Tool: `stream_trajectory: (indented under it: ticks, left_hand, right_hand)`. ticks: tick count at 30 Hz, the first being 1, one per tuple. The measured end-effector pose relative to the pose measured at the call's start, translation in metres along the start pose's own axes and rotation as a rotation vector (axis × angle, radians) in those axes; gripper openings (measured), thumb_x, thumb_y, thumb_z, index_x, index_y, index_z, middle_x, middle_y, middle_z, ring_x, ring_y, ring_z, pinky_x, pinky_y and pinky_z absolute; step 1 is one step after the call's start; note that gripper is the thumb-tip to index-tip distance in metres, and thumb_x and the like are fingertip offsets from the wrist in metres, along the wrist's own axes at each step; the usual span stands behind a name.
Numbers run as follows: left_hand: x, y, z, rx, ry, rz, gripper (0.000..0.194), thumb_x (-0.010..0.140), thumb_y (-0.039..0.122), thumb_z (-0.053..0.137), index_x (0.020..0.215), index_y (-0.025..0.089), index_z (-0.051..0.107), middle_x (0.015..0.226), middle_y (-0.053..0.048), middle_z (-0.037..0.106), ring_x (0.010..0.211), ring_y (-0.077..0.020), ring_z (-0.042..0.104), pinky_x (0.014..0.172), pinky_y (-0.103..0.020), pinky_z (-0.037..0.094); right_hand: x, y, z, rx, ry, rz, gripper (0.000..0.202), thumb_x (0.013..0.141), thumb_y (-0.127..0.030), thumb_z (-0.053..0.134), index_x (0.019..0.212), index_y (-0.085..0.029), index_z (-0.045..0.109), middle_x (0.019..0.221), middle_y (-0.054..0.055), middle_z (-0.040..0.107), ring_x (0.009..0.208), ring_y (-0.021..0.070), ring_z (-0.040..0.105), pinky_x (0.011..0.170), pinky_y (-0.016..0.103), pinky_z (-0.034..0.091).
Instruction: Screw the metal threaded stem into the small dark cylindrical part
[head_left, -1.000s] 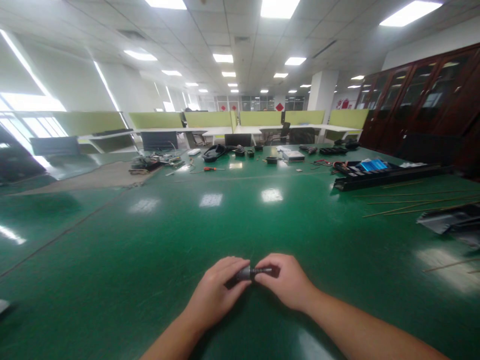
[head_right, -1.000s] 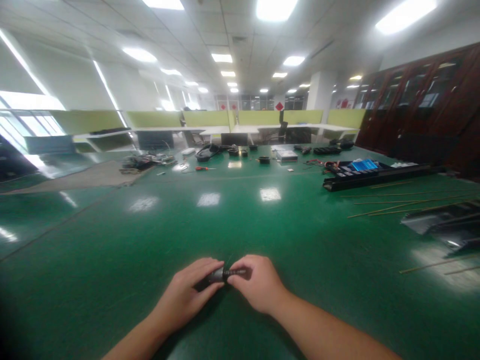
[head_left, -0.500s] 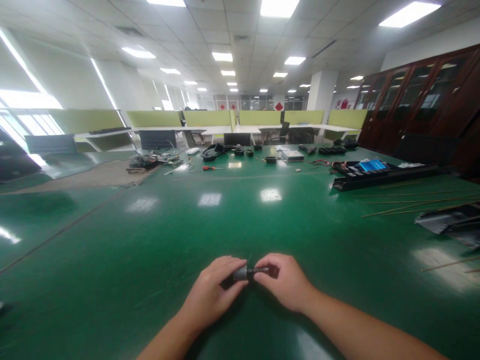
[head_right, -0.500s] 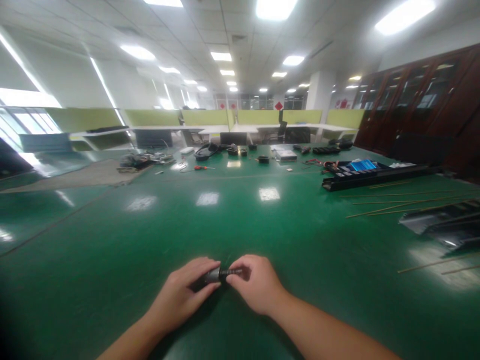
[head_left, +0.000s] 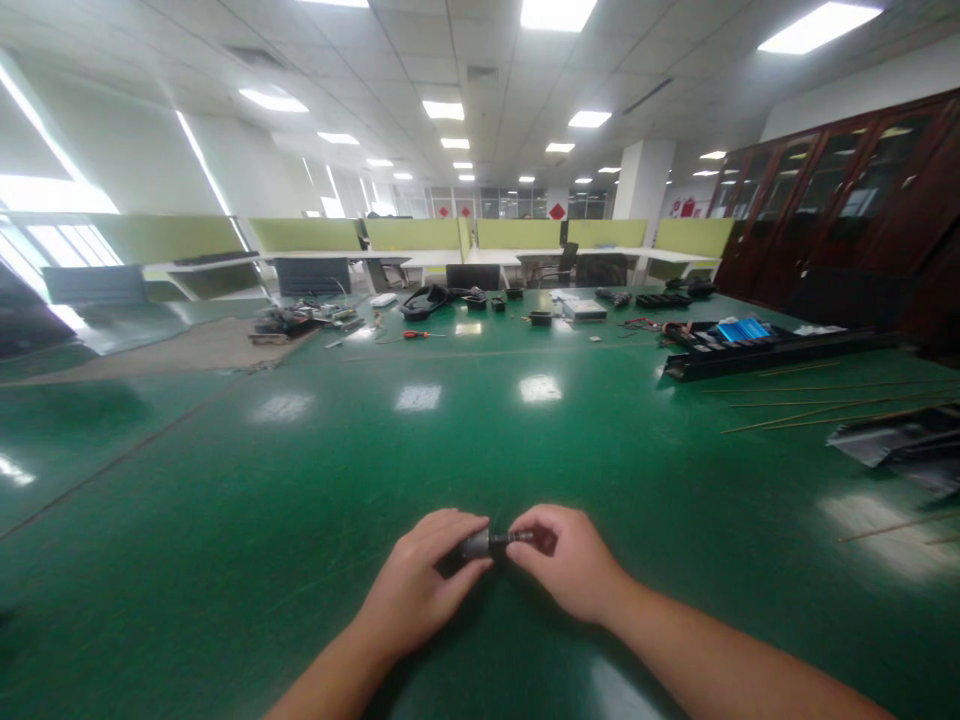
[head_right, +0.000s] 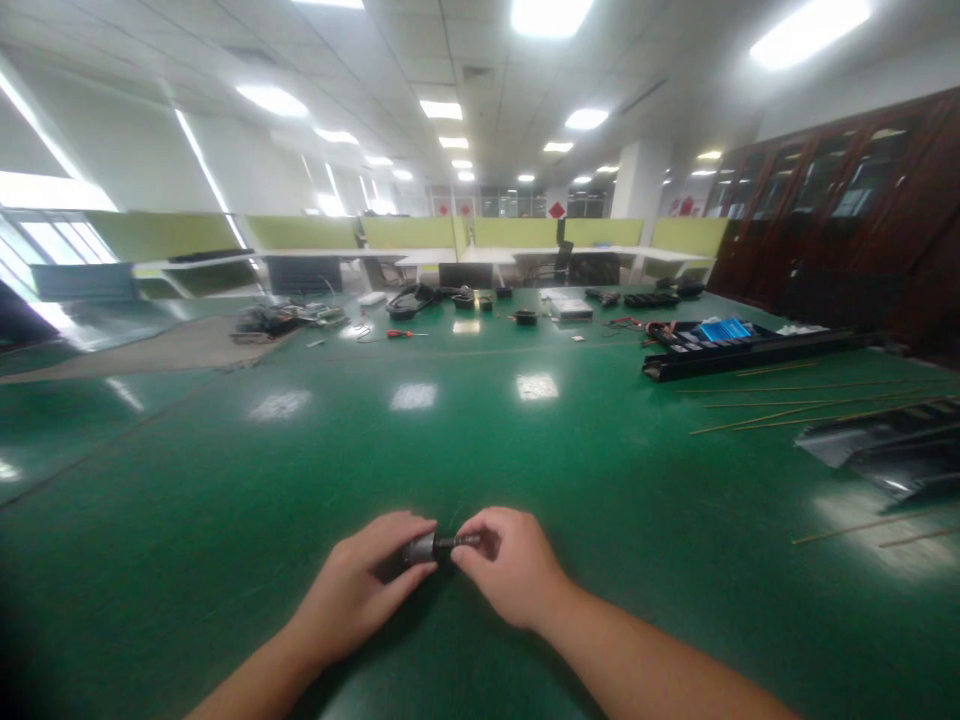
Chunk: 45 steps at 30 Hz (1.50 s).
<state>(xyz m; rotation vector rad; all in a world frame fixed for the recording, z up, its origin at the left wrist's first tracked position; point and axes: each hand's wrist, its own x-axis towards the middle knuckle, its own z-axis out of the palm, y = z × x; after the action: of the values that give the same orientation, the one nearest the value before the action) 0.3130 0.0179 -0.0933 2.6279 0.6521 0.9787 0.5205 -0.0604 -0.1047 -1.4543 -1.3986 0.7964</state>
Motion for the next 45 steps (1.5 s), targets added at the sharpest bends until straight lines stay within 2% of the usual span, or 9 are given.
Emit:
stream_trajectory:
  ticks: [19, 45]
  left_hand:
    - [0.0014, 0.0029, -0.0036, -0.005, 0.005, -0.021, 0.027, 0.085, 0.027, 0.067, 0.113, 0.024, 0.068, 0.104, -0.006, 0.072, 0.099, -0.0223, 0.068, 0.091, -0.035, 0.057]
    - [0.0020, 0.0022, -0.0045, -0.008, 0.012, -0.042, 0.026, 0.086, 0.026, 0.066, 0.111, 0.023, 0.067, 0.103, -0.006, 0.072, 0.096, -0.0223, 0.068, 0.085, -0.034, 0.057]
  right_hand:
    - [-0.0007, -0.0045, -0.0017, 0.000, 0.013, 0.006, 0.010, 0.078, -0.021, 0.069, 0.085, -0.017, 0.073, 0.074, 0.001, 0.068, 0.066, 0.0138, 0.059, 0.062, 0.023, 0.044]
    - [0.0009, 0.0007, -0.0013, 0.049, 0.024, 0.021, 0.010, 0.078, -0.022, 0.067, 0.085, -0.016, 0.071, 0.074, 0.001, 0.067, 0.066, 0.0132, 0.058, 0.062, 0.023, 0.045]
